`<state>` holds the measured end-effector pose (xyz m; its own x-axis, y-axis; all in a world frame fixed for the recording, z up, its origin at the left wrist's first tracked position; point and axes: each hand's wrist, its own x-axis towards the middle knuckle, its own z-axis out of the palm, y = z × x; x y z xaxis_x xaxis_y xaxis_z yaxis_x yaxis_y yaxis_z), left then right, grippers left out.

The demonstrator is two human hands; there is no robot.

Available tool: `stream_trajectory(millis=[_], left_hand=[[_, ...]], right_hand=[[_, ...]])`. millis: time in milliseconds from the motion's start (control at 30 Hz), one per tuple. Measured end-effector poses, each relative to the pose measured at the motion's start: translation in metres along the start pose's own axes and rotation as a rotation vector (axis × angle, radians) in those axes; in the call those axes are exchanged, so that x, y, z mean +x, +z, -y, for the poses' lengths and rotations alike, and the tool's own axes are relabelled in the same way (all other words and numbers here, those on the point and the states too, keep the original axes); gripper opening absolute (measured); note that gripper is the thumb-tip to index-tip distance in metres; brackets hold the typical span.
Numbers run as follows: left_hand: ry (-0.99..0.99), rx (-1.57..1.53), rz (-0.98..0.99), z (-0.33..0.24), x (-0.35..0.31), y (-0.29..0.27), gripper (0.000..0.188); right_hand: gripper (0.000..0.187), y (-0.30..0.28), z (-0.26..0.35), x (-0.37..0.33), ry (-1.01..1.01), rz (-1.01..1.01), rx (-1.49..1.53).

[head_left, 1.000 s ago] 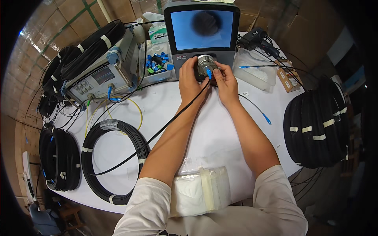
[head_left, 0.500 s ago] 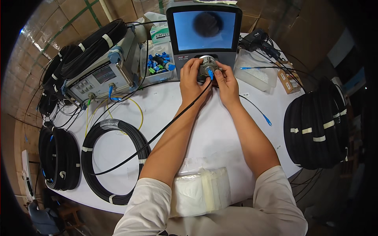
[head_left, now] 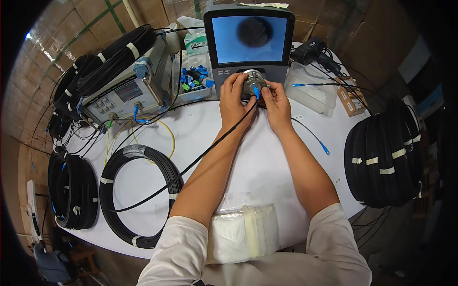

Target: The recorder uses a digital inspection microscope to examine the end faces of fiber optic cables.

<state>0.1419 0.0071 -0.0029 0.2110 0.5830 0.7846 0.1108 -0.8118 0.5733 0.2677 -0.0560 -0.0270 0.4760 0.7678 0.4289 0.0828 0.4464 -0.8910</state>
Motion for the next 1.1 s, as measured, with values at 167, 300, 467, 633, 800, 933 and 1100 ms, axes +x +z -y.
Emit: stream_trajectory(millis=[167,300,467,633,800,933,1100], left_hand=[[-0.008,0.005,-0.003,0.001,0.0,-0.002,0.071],[0.018,0.005,-0.009,0.005,0.0,-0.001,0.069],[-0.002,0.005,0.003,0.003,0.001,-0.001,0.066],[0.011,-0.001,-0.006,0.005,0.001,0.001,0.066],[0.014,0.007,-0.005,0.005,0.001,0.0,0.067],[0.009,0.003,-0.011,0.006,0.0,0.0,0.067],[0.007,-0.01,-0.006,0.006,0.0,0.0,0.068]], right_hand=[[0.036,0.005,0.008,-0.003,0.026,-0.012,-0.003],[0.03,0.003,0.007,-0.003,-0.023,-0.058,-0.017],[0.028,0.002,0.007,-0.002,-0.032,-0.076,-0.082],[0.029,0.003,0.008,-0.003,-0.013,-0.091,-0.124],[0.029,0.004,0.009,-0.003,-0.016,-0.093,-0.141],[0.028,0.014,0.017,-0.005,-0.022,-0.117,-0.101],[0.028,0.009,0.012,-0.004,-0.032,-0.113,-0.147]])
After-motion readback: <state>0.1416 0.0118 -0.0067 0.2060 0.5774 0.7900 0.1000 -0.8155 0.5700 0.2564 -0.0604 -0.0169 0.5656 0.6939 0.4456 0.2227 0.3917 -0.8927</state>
